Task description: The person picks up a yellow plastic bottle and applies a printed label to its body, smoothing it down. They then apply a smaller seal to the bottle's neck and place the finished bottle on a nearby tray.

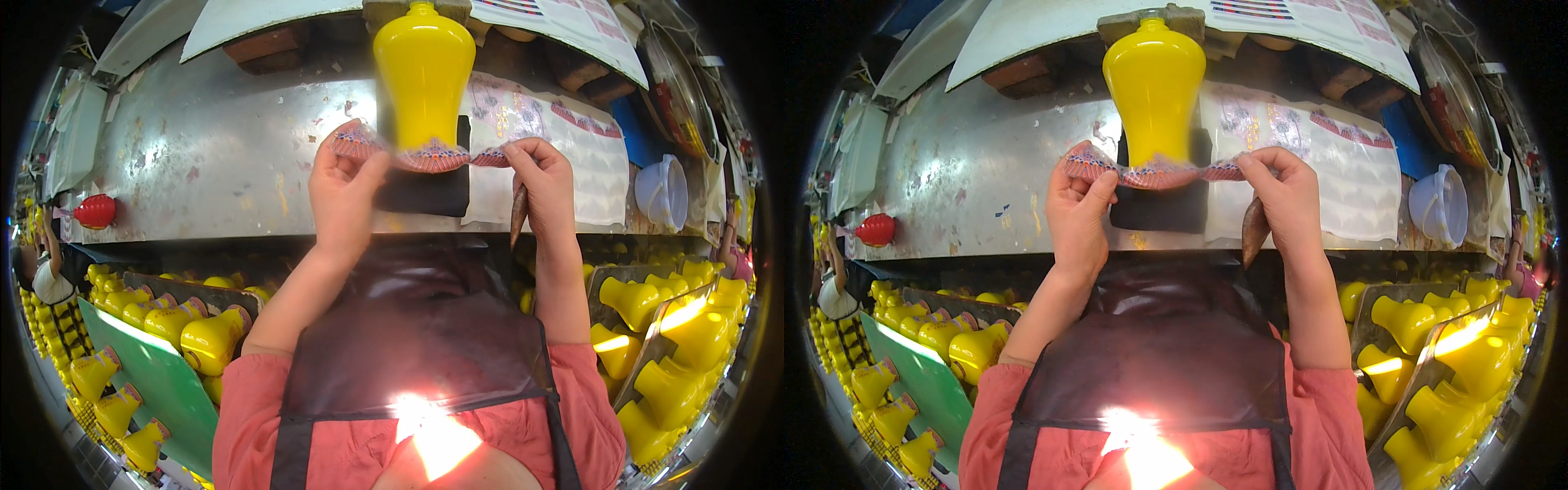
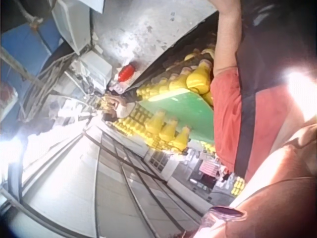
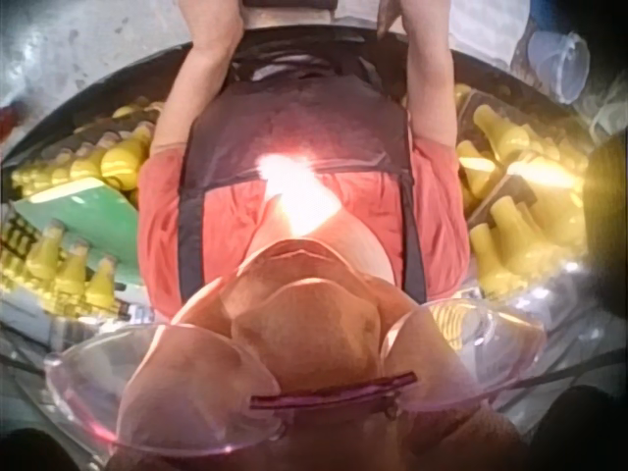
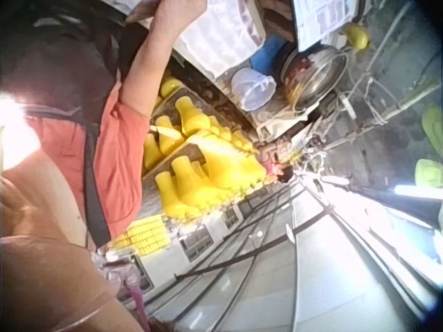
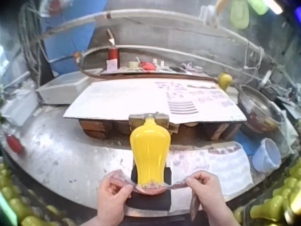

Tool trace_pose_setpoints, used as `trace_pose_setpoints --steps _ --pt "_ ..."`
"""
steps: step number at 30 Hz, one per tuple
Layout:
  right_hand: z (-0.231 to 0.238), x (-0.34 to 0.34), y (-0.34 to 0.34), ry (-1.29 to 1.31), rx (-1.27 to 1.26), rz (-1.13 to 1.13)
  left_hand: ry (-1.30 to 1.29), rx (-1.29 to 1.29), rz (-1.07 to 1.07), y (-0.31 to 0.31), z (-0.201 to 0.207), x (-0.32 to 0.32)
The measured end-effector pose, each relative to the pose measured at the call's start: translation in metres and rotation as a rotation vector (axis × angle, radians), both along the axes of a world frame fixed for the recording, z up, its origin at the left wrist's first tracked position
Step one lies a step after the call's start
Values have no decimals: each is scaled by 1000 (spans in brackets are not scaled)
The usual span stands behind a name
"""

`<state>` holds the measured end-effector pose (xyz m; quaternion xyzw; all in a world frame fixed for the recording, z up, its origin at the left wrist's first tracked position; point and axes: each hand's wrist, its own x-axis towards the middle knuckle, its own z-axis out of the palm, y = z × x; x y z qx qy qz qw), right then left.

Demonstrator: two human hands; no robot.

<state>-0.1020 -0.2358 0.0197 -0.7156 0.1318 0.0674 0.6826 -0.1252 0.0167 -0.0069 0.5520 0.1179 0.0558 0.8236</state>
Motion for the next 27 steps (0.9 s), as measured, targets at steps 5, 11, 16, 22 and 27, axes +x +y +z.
trace_pose_setpoints --steps 5,11,16,22,27 --pt "-8 5 -2 -19 -37 6 28 -29 9 -5 3 1" --pt "-14 18 13 -172 -463 -1 104 22 -24 -2 3 3" --pt "11 10 31 -224 -354 125 101 -20 0 -1 -1 0" --pt "31 9 56 -221 -409 277 -132 274 -2 5 -6 13" --pt "27 14 59 -194 -399 261 -249 813 -166 -2 -8 21"
